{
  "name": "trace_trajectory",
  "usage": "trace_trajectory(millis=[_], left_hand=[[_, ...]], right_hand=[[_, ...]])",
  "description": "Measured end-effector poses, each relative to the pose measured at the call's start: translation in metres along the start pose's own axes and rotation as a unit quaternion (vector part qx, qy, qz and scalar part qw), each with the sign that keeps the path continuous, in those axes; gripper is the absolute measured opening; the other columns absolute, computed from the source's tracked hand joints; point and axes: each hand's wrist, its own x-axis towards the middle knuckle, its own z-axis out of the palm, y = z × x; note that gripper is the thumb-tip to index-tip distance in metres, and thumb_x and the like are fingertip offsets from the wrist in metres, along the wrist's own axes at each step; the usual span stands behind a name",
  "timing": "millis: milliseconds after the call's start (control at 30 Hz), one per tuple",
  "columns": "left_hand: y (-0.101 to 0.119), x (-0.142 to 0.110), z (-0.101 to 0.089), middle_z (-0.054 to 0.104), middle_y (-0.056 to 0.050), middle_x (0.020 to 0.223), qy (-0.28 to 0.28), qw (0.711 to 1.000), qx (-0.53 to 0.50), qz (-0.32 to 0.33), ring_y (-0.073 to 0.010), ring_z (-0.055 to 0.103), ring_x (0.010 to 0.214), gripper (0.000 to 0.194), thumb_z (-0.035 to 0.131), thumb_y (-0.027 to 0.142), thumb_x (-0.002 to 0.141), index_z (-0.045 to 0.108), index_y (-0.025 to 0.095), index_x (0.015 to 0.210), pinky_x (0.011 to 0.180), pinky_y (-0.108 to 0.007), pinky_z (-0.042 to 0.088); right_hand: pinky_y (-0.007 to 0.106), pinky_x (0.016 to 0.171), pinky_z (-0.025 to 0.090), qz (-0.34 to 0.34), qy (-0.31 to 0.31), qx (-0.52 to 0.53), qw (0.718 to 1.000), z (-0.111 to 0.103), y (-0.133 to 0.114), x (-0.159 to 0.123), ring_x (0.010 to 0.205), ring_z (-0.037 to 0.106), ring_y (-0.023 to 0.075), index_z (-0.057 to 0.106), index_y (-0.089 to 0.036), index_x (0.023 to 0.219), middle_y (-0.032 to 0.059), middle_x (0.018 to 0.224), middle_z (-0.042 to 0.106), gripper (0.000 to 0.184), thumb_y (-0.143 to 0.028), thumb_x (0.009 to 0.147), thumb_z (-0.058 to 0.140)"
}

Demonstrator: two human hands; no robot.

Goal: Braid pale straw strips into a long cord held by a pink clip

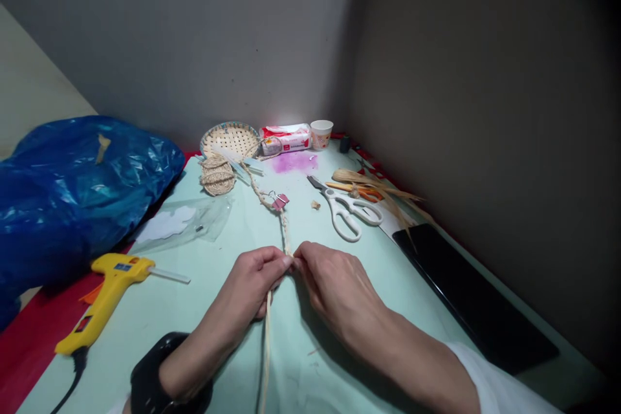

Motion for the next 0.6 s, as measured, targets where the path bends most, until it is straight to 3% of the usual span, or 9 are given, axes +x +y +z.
trace_trajectory(millis=[133,267,400,600], left_hand=[[0.001,0.003,-0.003,0.025,0.011,0.048,-0.007,1.0,0.014,-0.011,-0.0053,0.016,0.041,0.023,0.056,0.037,0.081,0.053,0.018,0.069,0.038,-0.022,0.01],[0.0,0.005,-0.002,0.033,0.008,0.051,0.011,0.998,0.058,0.025,-0.0063,0.025,0.046,0.023,0.056,0.036,0.078,0.052,0.017,0.066,0.043,-0.021,0.019],[-0.003,0.003,0.002,0.041,0.005,0.059,0.049,0.991,0.097,0.075,-0.0081,0.034,0.057,0.029,0.056,0.038,0.079,0.05,0.015,0.062,0.051,-0.02,0.028],[-0.004,-0.002,0.0,0.027,0.011,0.052,0.009,1.0,-0.028,-0.004,-0.006,0.014,0.046,0.021,0.056,0.035,0.079,0.048,0.018,0.068,0.042,-0.022,0.008]], right_hand=[[0.028,0.052,0.015,-0.041,0.004,-0.057,0.998,0.001,0.001,-0.001,0.054,0.032,0.0115,0.057,-0.019,0.083,0.0008,0.075,0.057,0.013,-0.009,0.084,0.049],[0.028,0.053,0.017,-0.085,0.092,-0.092,0.988,0.003,0.002,-0.006,0.063,0.041,0.0136,0.057,-0.02,0.08,0.0024,0.082,0.054,0.012,-0.011,0.085,0.05],[0.03,0.053,0.019,-0.146,0.162,-0.136,0.966,0.011,-0.002,-0.015,0.063,0.044,0.0158,0.053,-0.018,0.075,0.0036,0.075,0.052,0.01,-0.012,0.082,0.051],[0.03,0.05,0.02,-0.237,0.238,-0.21,0.918,0.024,-0.008,-0.019,0.053,0.044,0.0171,0.053,-0.016,0.077,0.0028,0.063,0.052,0.014,-0.003,0.072,0.052]])
